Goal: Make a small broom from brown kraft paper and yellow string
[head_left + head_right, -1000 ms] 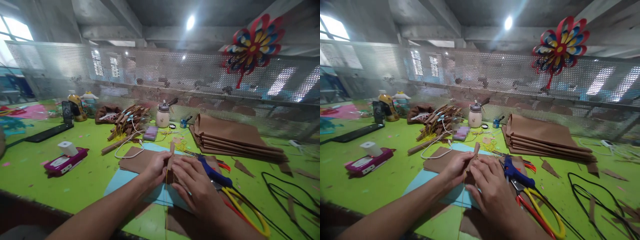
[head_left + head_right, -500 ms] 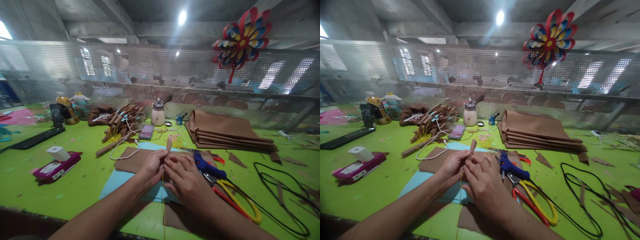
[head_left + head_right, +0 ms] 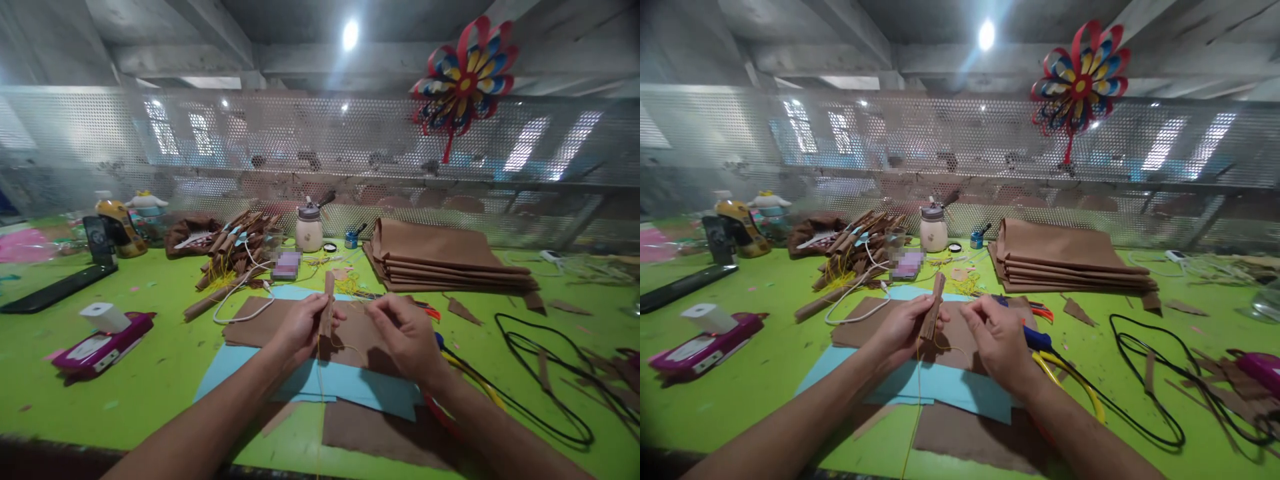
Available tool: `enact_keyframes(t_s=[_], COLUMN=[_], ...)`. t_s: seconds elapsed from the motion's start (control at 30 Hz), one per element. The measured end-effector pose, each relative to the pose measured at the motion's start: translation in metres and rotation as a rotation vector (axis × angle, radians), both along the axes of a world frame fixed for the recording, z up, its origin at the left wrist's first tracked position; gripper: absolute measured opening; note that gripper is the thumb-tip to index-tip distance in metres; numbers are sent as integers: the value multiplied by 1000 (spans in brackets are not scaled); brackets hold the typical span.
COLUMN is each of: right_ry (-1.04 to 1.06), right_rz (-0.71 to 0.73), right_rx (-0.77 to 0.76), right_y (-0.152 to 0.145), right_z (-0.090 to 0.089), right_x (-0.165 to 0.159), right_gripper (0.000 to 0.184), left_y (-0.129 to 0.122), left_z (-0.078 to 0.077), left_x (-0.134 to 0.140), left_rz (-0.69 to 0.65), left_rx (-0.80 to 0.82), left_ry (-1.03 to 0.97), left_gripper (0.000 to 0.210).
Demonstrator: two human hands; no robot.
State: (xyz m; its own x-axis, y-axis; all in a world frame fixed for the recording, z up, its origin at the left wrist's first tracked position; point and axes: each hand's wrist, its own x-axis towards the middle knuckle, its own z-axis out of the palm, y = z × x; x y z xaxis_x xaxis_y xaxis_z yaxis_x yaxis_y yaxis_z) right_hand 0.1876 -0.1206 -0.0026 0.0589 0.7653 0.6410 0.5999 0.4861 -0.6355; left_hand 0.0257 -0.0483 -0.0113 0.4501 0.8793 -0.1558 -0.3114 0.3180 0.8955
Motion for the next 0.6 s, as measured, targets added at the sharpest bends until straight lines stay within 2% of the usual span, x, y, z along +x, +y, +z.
enact_keyframes(t_s=[0.1, 0.23, 0.43, 0.6], right_ry=[150, 284, 356, 366], right_rz=[-18, 63, 250, 284], right_rx=[-61, -101, -176, -246], right_y=[2, 3, 1, -5], right_z=[5, 9, 9, 6], right_x=[8, 10, 3, -4], right_gripper=[29, 27, 16, 24], left_y=[1, 1, 1, 1], left_z=[-1, -4, -6, -5], left_x=[0, 1, 1, 2], left_rz=[-42, -70, -75, -74], left_rx=[27, 49, 91, 97], left_ry=[11, 44, 75, 88], left_gripper=[8, 8, 16, 15])
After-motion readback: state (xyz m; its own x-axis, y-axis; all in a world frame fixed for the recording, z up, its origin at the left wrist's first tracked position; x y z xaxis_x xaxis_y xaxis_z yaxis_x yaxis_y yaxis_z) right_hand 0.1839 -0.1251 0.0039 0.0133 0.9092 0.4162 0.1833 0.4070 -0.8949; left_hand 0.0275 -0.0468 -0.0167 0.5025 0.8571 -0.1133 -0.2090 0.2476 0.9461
